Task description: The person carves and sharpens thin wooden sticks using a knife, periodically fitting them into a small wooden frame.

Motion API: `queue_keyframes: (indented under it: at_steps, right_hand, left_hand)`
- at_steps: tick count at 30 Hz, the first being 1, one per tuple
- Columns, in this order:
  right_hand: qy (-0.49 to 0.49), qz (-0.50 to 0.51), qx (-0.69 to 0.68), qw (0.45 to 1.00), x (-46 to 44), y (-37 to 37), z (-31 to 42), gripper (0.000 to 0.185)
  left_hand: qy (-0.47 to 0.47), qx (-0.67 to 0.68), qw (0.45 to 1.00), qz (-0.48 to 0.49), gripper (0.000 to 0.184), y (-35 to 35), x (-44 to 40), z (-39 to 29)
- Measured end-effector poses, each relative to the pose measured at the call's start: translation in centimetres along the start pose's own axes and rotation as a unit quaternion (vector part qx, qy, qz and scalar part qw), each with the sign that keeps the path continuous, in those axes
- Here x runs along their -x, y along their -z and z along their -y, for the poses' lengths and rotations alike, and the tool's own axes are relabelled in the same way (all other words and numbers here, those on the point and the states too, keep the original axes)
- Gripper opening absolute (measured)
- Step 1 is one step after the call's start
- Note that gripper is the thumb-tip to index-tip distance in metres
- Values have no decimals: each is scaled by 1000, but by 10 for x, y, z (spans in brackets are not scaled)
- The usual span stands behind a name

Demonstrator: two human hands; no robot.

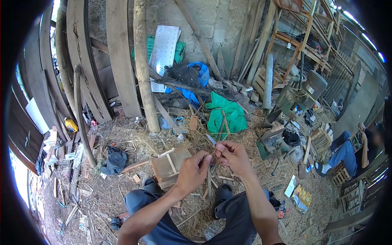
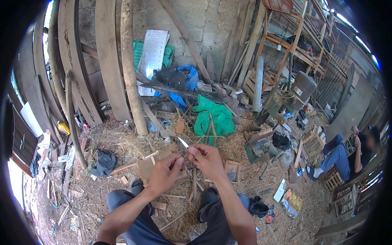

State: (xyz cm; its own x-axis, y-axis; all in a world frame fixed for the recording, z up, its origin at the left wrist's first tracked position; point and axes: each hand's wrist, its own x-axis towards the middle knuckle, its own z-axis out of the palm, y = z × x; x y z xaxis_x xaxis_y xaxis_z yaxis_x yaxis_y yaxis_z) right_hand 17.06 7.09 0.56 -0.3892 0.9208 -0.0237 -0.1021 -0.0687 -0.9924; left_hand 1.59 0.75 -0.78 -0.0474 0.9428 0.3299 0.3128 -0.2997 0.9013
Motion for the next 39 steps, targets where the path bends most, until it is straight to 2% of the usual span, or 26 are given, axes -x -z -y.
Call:
queue_keyframes:
  at_steps: [4,6,10,12,13,15,21,23,25,28,30,33,34,35,37,38,39]
  right_hand:
    - [26,-78,-26,996,-13,40,-5,21]
    - [16,-129,-106,986,-12,61,9,22]
    - [20,-91,-54,994,9,34,16,24]
    - [-7,1,-27,1000,11,7,12,24]
    - [-7,-1,-29,1000,9,2,7,24]
    - [-24,58,-55,997,3,-2,-3,24]
    - [-38,27,-54,997,-3,1,0,24]
    - [-36,17,-57,998,-3,1,-2,23]
    - [-31,12,-56,998,-4,2,-2,23]
    - [-33,-27,-44,998,-11,21,-3,22]
    - [24,-191,-68,979,-21,62,-2,26]
    - [56,-213,-82,972,-8,74,8,30]
    - [57,-209,-79,973,-6,69,10,30]
    - [46,-153,-77,984,-2,59,10,31]
    - [25,-51,-52,997,8,33,16,30]
    - [28,-52,-55,997,8,21,14,30]
    - [23,-9,-50,998,9,8,11,28]
  left_hand:
    - [17,-38,999,26,16,5,9,-7]
    - [17,-39,998,40,17,9,10,-4]
    - [14,-5,1000,7,15,12,5,10]
    - [12,-10,1000,-5,14,11,3,10]
    - [-1,-7,1000,-16,13,9,3,9]
    - [-13,-4,1000,-27,13,6,2,8]
    - [-16,-59,998,-20,11,9,3,-3]
    - [23,-105,994,7,12,10,3,-9]
    - [24,-99,995,4,12,7,4,-9]
    - [6,-82,997,-1,13,9,9,-11]
    - [-15,-68,998,4,14,10,13,-8]
    - [-38,18,999,-8,14,17,9,-1]
    - [3,7,1000,5,16,21,6,0]
    - [46,-5,999,18,19,24,6,0]
    - [52,9,998,22,21,22,4,6]
    - [51,27,998,24,23,21,1,8]
    - [49,25,998,26,23,19,-1,8]
